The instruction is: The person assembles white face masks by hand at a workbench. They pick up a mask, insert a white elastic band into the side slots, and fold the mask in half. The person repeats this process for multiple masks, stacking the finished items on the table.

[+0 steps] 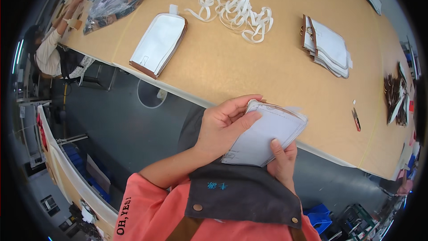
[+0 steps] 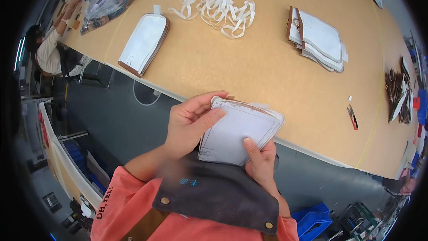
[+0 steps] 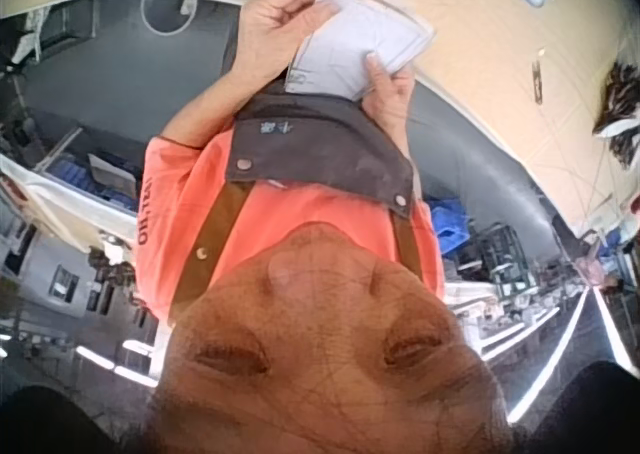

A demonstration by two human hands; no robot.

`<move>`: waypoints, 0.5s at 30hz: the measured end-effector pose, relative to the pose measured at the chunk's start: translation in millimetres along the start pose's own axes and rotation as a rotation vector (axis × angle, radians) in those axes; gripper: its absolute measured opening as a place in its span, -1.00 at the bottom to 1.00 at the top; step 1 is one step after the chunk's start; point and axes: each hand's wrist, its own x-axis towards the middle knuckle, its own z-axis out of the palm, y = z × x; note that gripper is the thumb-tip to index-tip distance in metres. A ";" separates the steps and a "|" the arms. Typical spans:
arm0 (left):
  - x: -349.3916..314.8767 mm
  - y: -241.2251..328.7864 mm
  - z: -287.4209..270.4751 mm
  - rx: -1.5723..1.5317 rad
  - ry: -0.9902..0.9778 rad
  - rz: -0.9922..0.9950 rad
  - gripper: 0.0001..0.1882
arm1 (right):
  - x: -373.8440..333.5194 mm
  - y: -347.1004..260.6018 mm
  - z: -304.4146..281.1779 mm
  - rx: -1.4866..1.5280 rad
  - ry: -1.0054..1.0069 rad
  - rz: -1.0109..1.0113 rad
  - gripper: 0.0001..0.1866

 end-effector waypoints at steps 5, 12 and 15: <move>-4.6 -12.7 8.0 0.099 0.067 0.130 -0.62 | -1.9 -0.6 0.5 0.014 -0.021 -0.023 -0.47; -6.1 -18.4 9.7 0.379 0.129 0.354 -0.65 | -2.0 6.8 -6.2 0.032 -0.074 -0.046 -0.48; -7.3 -12.8 9.8 0.494 0.118 0.396 -0.66 | -0.9 9.1 -6.5 0.050 -0.087 -0.053 -0.48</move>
